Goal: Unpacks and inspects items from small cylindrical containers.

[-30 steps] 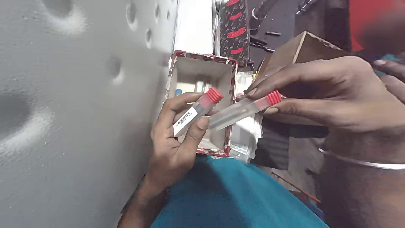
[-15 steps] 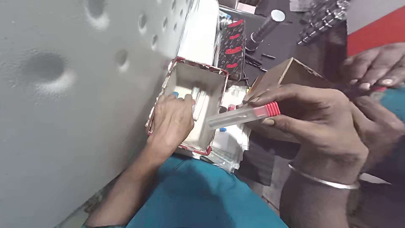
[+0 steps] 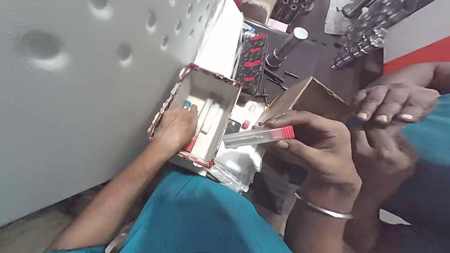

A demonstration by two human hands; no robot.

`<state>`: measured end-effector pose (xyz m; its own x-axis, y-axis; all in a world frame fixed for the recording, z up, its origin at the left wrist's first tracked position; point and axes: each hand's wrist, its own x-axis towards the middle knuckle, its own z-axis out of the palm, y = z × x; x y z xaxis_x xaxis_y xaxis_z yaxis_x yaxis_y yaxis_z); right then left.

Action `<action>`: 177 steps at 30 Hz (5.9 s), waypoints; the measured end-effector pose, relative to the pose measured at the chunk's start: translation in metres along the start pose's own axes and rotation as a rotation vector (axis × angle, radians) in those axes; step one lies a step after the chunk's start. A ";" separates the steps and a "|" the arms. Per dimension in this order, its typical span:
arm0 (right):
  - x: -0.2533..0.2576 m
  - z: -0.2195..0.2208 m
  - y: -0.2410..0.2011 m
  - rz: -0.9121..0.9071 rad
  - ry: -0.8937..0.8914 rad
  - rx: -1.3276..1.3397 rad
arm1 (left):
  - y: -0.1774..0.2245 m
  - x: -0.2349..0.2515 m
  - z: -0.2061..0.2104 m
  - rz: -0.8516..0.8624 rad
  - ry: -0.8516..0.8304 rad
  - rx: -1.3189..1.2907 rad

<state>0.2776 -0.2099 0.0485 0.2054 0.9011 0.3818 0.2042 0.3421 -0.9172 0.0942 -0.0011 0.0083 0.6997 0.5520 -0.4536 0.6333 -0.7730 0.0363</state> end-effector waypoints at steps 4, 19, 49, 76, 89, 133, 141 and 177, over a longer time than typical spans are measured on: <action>-0.003 -0.001 -0.002 0.003 0.011 -0.031 | -0.002 -0.004 0.000 0.000 -0.039 -0.003; -0.002 0.021 0.004 0.075 -0.003 -0.158 | 0.011 -0.051 -0.010 0.710 0.177 -0.998; 0.052 0.067 0.019 0.295 -0.185 -0.691 | -0.048 -0.051 0.007 0.544 0.687 -0.780; 0.008 0.075 -0.018 0.141 0.472 -0.171 | -0.034 -0.049 -0.004 0.697 0.581 -1.249; 0.024 0.113 -0.016 -0.078 0.516 -0.498 | 0.005 -0.045 0.011 0.719 0.380 -2.048; 0.016 0.124 0.022 0.235 0.286 0.620 | -0.005 -0.057 0.005 1.016 0.073 -2.443; 0.021 0.102 0.021 0.203 0.254 0.111 | -0.007 -0.051 -0.003 0.957 0.131 -2.283; 0.088 0.048 0.003 0.125 -0.241 -0.616 | -0.047 -0.046 0.007 0.784 0.610 -1.966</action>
<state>0.2504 -0.1166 0.0738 0.0580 0.9827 0.1756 0.7163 0.0816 -0.6930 0.0304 0.0077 0.0211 0.6471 0.6831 0.3386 -0.5868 0.1627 0.7932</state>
